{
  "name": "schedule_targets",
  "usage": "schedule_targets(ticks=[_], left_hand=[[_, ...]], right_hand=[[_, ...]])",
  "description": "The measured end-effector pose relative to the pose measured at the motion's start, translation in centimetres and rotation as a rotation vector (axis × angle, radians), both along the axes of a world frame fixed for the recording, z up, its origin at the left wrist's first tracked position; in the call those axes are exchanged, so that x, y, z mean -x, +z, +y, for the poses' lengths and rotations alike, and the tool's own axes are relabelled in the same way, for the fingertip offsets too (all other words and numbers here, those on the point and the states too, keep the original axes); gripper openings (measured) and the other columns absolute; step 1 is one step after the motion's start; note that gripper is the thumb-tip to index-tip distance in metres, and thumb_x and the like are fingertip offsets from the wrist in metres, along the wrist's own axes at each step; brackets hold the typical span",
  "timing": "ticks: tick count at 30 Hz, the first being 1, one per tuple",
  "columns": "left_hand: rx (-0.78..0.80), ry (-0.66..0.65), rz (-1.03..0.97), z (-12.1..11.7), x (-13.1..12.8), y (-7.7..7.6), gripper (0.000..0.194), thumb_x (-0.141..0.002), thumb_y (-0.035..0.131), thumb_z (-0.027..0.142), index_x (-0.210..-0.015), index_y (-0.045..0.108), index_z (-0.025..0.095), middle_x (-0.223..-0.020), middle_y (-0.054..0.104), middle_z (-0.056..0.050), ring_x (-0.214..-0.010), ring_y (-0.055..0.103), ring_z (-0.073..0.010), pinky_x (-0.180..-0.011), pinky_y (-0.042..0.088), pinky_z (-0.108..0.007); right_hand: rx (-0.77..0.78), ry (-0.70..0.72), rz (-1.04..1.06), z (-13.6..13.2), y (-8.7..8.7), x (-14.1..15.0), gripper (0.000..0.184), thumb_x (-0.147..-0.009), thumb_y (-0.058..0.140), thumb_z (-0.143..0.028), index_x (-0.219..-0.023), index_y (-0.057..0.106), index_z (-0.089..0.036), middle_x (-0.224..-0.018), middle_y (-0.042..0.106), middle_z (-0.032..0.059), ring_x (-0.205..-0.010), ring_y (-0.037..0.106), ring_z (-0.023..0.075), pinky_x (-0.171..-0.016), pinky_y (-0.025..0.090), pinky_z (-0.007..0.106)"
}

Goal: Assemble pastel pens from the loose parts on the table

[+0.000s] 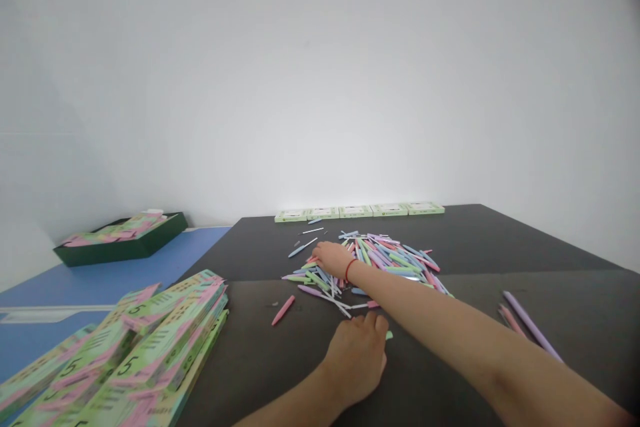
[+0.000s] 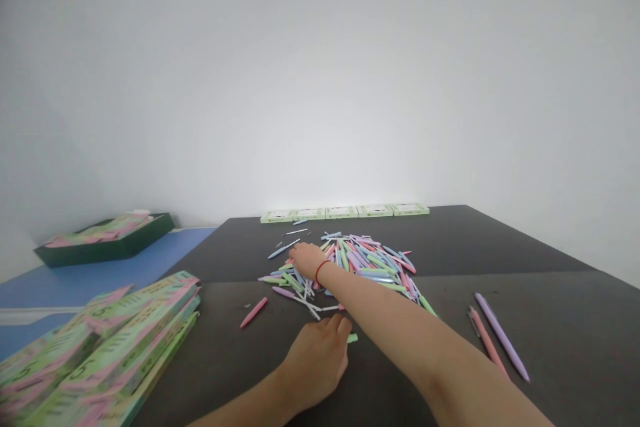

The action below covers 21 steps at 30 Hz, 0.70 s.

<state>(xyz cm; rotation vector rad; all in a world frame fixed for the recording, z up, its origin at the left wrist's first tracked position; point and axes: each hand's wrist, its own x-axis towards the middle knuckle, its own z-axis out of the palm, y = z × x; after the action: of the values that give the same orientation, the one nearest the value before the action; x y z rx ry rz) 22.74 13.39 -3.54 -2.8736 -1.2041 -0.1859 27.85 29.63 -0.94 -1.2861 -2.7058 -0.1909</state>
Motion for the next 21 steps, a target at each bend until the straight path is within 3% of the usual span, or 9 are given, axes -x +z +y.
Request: schedule_targets(ticks=[5, 10, 15, 21], left_hand=[[-0.019, -0.014, -0.052, -0.1, 0.0, -0.2, 0.03, -0.08, 0.047, 0.02, -0.109, 0.045, 0.017, -0.1, 0.059, -0.009, -0.083, 0.06, -0.0235, -0.067, 0.052, -0.036], [-0.031, -0.012, -0.054, -0.1, 0.0, 0.1, 0.031, -0.079, 0.049, 0.024, -0.109, 0.044, 0.017, -0.099, 0.059, -0.009, -0.081, 0.06, -0.0235, -0.063, 0.051, -0.034], [-0.034, 0.015, -0.026, 0.0, 0.0, 0.0, 0.021, -0.08, 0.048, 0.025, -0.099, 0.048, 0.016, -0.097, 0.059, -0.01, -0.08, 0.06, -0.0235, -0.062, 0.05, -0.034], [-0.02, -0.005, -0.086, 0.0, 0.1, 0.4, 0.029, -0.077, 0.047, 0.02, -0.106, 0.046, 0.017, -0.096, 0.062, -0.008, -0.081, 0.061, -0.023, -0.064, 0.05, -0.033]], right_hand=[[0.024, 0.134, -0.032, 0.0, -0.4, 2.7, 0.025, -0.09, 0.054, -0.03, -0.11, 0.057, -0.016, -0.113, 0.058, 0.0073, -0.099, 0.057, 0.0212, -0.084, 0.048, 0.042], [0.026, 0.221, -0.052, -1.3, -0.9, 1.7, 0.015, -0.085, 0.055, -0.021, -0.097, 0.064, -0.014, -0.101, 0.061, 0.0103, -0.101, 0.055, 0.0221, -0.087, 0.042, 0.034], [0.033, 0.247, -0.082, -2.1, -0.6, 0.4, 0.014, -0.085, 0.053, -0.02, -0.093, 0.064, -0.015, -0.101, 0.06, 0.0104, -0.1, 0.055, 0.0221, -0.085, 0.041, 0.032], [0.065, 0.23, -0.125, -2.9, 0.5, 1.5, 0.017, -0.085, 0.052, -0.022, -0.096, 0.063, -0.015, -0.103, 0.062, 0.0107, -0.096, 0.059, 0.0234, -0.081, 0.044, 0.034]])
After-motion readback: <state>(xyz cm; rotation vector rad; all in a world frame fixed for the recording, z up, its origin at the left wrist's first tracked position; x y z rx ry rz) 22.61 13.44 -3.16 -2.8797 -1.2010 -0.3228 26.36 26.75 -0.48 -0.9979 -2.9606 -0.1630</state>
